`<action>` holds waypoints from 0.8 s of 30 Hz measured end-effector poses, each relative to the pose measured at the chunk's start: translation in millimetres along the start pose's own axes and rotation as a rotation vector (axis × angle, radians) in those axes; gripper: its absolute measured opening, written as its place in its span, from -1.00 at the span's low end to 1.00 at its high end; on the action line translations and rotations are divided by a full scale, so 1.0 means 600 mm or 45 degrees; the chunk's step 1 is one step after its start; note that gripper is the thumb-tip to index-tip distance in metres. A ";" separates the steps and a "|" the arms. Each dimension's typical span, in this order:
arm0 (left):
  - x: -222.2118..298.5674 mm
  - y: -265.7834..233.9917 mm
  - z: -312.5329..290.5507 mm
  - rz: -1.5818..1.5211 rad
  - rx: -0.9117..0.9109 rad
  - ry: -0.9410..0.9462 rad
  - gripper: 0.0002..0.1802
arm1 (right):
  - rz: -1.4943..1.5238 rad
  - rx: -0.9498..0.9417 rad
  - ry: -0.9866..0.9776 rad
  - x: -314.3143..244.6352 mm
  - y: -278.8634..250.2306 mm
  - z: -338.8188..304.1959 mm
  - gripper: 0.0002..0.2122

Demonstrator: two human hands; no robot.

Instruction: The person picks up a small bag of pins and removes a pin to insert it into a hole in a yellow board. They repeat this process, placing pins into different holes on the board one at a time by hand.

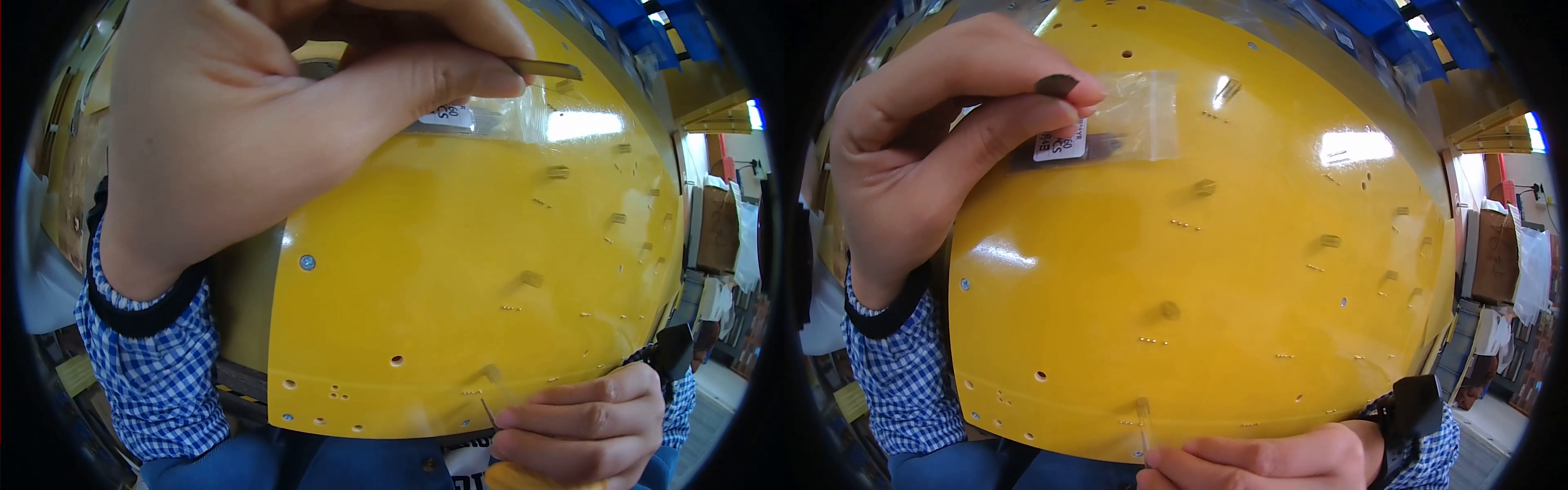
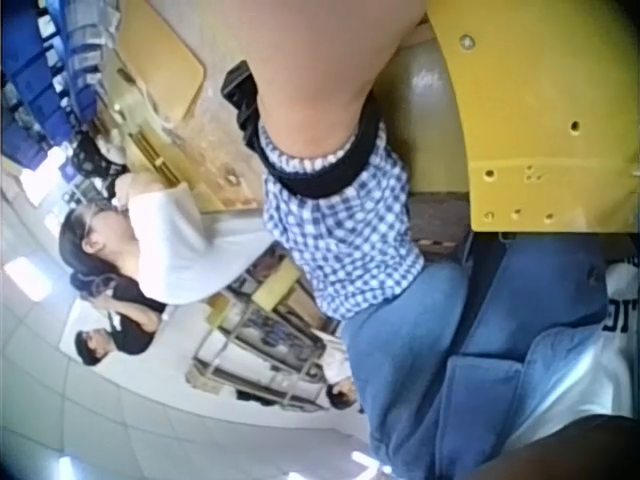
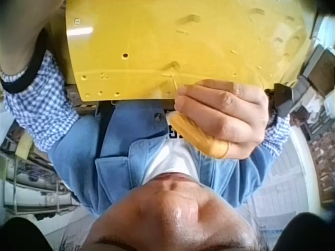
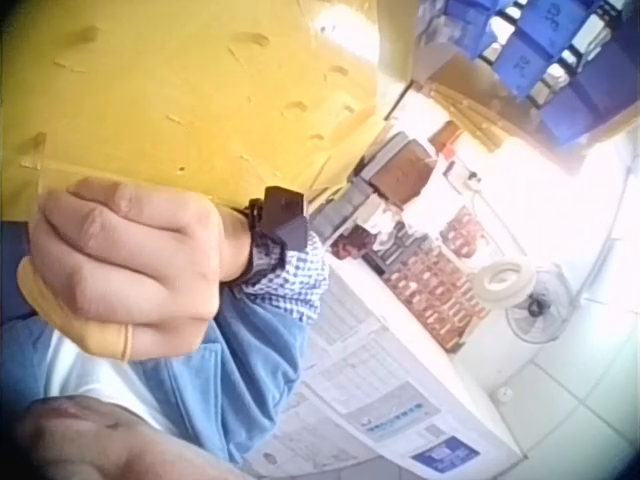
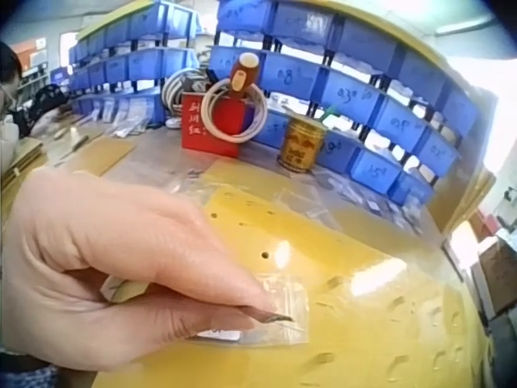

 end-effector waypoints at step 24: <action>0.032 0.001 0.018 -0.086 -0.042 -0.191 -0.82 | -0.620 -0.105 -0.083 0.015 -0.009 -0.005 -0.79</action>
Point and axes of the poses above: each hand's wrist, its own z-axis towards the middle knuckle, its own y-axis out of the palm, x = y × z, the point moved 4 cm from there along z, towards the middle knuckle, and after that the axes turned 9 degrees about -x, right-handed, at the moved point
